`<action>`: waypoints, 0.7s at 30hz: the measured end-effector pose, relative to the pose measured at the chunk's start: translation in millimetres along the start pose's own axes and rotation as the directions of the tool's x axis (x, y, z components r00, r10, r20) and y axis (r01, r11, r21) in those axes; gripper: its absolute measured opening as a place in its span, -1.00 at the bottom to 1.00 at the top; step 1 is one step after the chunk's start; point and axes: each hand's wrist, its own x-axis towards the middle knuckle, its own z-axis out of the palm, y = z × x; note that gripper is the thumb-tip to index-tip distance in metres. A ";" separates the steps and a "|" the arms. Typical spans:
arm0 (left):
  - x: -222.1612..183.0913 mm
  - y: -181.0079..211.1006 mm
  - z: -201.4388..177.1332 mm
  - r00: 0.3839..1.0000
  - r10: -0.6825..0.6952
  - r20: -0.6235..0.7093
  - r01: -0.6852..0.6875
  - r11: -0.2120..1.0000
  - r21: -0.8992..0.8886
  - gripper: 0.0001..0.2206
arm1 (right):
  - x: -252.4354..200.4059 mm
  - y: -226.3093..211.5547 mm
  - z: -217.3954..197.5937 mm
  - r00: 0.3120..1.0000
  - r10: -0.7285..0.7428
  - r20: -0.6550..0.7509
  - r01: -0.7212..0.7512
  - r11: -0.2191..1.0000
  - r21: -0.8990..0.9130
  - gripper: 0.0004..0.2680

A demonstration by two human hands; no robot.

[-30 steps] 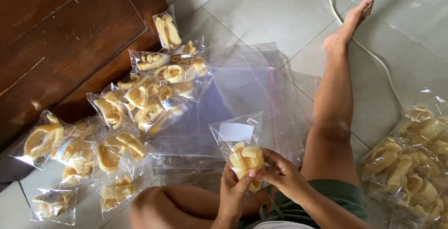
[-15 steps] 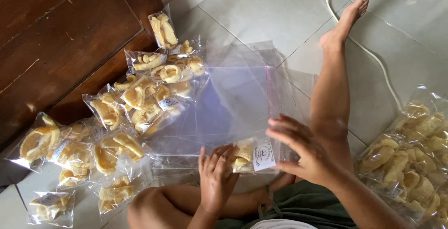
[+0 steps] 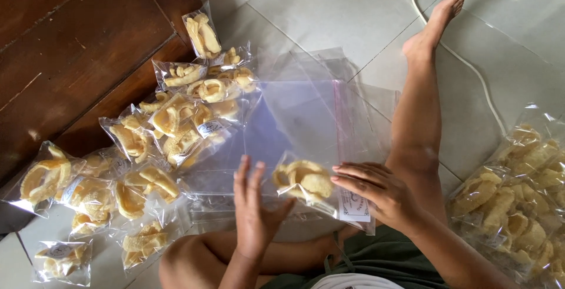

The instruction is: A person is sitting on the floor manually packing individual pieces of dried food into plastic bags.

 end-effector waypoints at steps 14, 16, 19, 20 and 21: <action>15.2 35.5 15.2 0.698 -0.390 0.601 0.438 -0.431 -0.789 -0.21 | -2.7 -4.1 9.1 0.953 -0.269 -0.135 0.221 0.930 -0.294 -0.72; 21.2 38.7 21.3 0.678 -0.449 0.582 0.393 -0.448 -0.803 -0.40 | -4.1 -4.4 13.5 0.965 -0.235 -0.120 0.188 0.930 -0.316 -0.69; 24.3 32.8 28.5 0.654 -0.542 0.529 0.298 -0.458 -0.838 -0.47 | -7.5 13.6 13.3 0.983 -0.156 -0.099 0.114 0.933 -0.340 -0.62; 25.6 27.5 29.9 0.648 -0.575 0.499 0.258 -0.451 -0.855 -0.41 | -8.7 22.4 13.6 0.990 -0.102 -0.099 0.063 0.938 -0.340 -0.57; 28.4 26.5 26.0 0.652 -0.571 0.498 0.260 -0.448 -0.855 -0.41 | -6.1 24.9 5.4 0.989 -0.103 -0.105 0.061 0.937 -0.343 -0.57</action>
